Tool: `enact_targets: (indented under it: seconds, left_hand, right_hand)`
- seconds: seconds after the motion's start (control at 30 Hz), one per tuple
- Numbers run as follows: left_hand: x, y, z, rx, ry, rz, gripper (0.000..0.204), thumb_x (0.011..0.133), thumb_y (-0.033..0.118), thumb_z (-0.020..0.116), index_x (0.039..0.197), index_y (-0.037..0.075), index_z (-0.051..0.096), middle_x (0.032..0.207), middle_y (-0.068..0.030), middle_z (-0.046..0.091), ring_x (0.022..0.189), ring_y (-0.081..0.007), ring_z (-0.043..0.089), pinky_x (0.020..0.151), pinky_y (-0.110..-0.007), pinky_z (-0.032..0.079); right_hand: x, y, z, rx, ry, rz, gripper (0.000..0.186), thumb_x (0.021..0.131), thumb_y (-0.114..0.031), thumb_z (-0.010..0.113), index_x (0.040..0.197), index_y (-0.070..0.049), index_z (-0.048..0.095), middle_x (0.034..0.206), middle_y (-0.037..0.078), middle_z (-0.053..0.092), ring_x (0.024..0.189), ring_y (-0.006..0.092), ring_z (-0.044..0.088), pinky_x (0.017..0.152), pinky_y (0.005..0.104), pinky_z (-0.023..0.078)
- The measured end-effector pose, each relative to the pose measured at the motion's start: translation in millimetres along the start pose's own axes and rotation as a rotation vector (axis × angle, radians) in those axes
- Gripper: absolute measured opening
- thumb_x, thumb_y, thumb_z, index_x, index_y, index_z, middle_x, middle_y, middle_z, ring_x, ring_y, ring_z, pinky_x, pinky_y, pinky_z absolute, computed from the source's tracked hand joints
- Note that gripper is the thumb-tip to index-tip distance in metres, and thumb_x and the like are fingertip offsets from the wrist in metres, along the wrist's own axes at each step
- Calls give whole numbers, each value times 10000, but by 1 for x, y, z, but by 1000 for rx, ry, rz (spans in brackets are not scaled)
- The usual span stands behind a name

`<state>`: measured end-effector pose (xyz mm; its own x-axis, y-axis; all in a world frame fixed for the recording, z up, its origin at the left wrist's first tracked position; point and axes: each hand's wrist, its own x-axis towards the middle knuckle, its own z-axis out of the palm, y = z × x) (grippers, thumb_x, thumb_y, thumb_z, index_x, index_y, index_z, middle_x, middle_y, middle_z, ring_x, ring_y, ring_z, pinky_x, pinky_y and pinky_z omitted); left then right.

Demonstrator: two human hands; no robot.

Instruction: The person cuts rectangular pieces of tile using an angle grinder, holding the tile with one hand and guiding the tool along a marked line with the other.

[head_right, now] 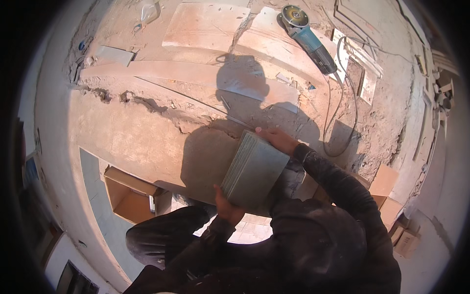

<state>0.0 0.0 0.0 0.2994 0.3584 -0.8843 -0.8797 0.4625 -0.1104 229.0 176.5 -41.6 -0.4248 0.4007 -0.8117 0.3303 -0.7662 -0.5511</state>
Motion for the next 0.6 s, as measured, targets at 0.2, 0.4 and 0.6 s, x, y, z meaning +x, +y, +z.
enact_targets:
  seconds: [0.2, 0.4, 0.6]
  left_hand:
    - [-5, -11, 7, 84, -55, -32, 776, 975, 662, 287, 1492, 86, 337, 1517, -161, 372, 1388, -373, 358, 1131, -580, 275]
    - [-11, -3, 11, 81, -10, -46, 705, 1000, 599, 305, 1464, 73, 379, 1460, -160, 444, 1341, -356, 421, 1117, -543, 320]
    - [6, 22, 16, 22, -192, 106, 645, 1017, 537, 328, 1417, 44, 440, 1388, -158, 515, 1286, -336, 480, 1093, -501, 365]
  right_hand:
    - [-7, 10, 3, -105, 78, -131, 584, 970, -555, 500, 1184, -46, 689, 1079, 117, 694, 1006, 183, 625, 908, 317, 469]
    - [-1, 0, 7, -224, 84, -146, 544, 966, -514, 524, 1069, -19, 724, 930, 69, 706, 859, 147, 614, 806, 310, 466]
    - [25, -44, -2, -411, 76, -376, 530, 983, -519, 472, 1242, -96, 659, 1118, 118, 699, 1032, 227, 634, 951, 325, 443]
